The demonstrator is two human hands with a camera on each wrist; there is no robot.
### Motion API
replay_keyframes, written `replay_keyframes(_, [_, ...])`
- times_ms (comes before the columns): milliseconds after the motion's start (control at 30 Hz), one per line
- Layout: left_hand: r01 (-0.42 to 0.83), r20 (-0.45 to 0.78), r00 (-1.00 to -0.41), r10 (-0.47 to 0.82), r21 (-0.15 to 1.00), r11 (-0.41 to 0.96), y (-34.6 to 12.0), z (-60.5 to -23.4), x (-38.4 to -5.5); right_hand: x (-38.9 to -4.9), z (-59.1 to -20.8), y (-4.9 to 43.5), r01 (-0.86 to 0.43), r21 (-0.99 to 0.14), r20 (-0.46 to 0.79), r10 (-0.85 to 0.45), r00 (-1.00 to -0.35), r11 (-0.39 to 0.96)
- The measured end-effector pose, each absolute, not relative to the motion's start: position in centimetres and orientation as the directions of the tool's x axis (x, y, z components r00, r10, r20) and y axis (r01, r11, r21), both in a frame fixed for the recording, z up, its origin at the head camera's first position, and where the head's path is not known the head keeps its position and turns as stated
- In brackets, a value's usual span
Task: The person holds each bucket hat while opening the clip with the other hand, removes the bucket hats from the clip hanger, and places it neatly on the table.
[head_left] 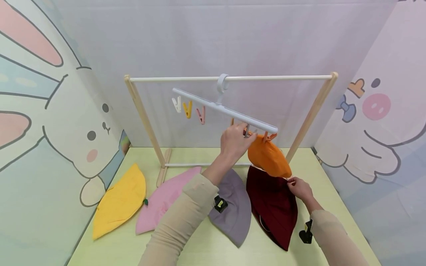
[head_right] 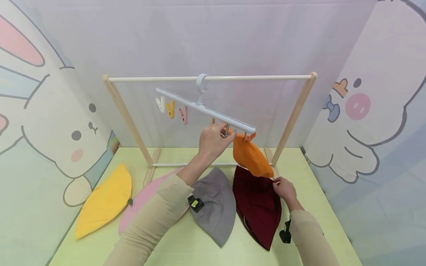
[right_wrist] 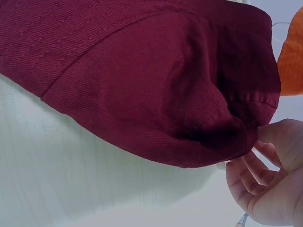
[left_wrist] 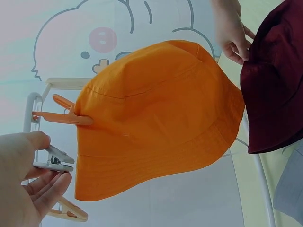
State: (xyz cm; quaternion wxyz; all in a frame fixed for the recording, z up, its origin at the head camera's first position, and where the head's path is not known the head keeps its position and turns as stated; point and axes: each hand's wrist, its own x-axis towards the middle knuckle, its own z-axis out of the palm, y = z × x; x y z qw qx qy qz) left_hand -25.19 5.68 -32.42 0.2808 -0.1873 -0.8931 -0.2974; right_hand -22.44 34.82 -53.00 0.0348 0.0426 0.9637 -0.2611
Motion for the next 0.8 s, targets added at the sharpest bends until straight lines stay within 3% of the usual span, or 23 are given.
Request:
replay_keyframes(167, [0.5, 0.61, -0.774, 0.169, 0.426, 0.754, 5.7, -32.46, -25.18, -22.17, -53.1, 34.7, 0.088, -0.502, -0.091, 0.049, -0.995, 0.86])
replay_keyframes(800, [0.503, 0.618, -0.768, 0.167, 0.421, 0.754, 5.65, -32.59, -25.2, -21.59, -52.52, 34.72, -0.048, -0.579, 0.112, 0.021, -0.993, 0.814])
